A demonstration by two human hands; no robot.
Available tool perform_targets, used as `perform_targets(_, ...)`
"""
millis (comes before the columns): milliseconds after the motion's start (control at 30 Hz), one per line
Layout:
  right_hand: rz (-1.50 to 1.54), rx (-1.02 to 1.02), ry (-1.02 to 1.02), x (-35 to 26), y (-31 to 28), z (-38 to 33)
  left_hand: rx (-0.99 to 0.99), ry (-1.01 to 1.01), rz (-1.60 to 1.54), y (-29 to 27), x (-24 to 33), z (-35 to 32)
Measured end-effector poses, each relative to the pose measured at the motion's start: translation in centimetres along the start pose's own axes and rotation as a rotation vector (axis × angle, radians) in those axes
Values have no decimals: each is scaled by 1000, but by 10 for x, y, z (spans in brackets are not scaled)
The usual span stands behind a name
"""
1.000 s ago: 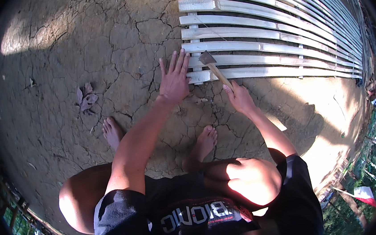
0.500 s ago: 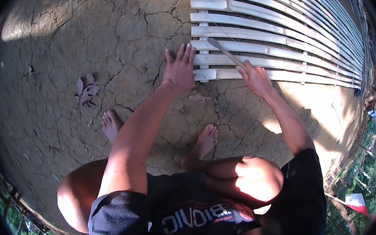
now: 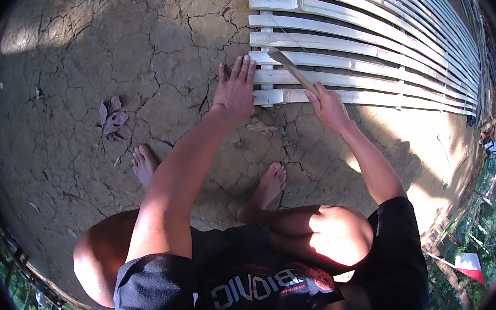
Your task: The person constructs a bamboo panel by hammering nails into cross-beams and then lifts the completed panel.
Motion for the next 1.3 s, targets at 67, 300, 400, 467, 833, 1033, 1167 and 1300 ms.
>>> perform_targets(67, -20, -20, 96, 6, 2, -2, 14, 5, 13, 0, 0, 0)
perform_targets(300, -16, 24, 127, 23, 15, -12, 39, -16, -20, -8, -4, -2)
perform_targets(400, 41, 28, 161, 21, 13, -13, 131, 16, -66, -23, -11, 0)
perform_targets(467, 94, 25, 188, 19, 11, -13, 249, 30, -107, -30, -18, 6)
perform_targets(833, 506, 333, 111, -12, 9, 4, 261, -22, -24, -12, -21, 47)
perform_targets(1033, 222, 165, 275, -9, 26, 24, 218, -45, -63, -17, -28, 49)
perform_targets(1167, 305, 331, 127, -21, 21, 24, 208, -40, -37, -26, -34, 53)
perform_targets(1300, 208, 230, 229, 7, 26, 35, 188, -46, -42, -26, -31, 57)
Point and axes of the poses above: each hand's wrist, its own z-axis towards the middle knuckle, its own y-axis out of the palm, x = y × z, the point moved 6 cm from there along z, towards the middle knuckle, and after that the axes turned 14 degrees about z, right-handed, at the moved point
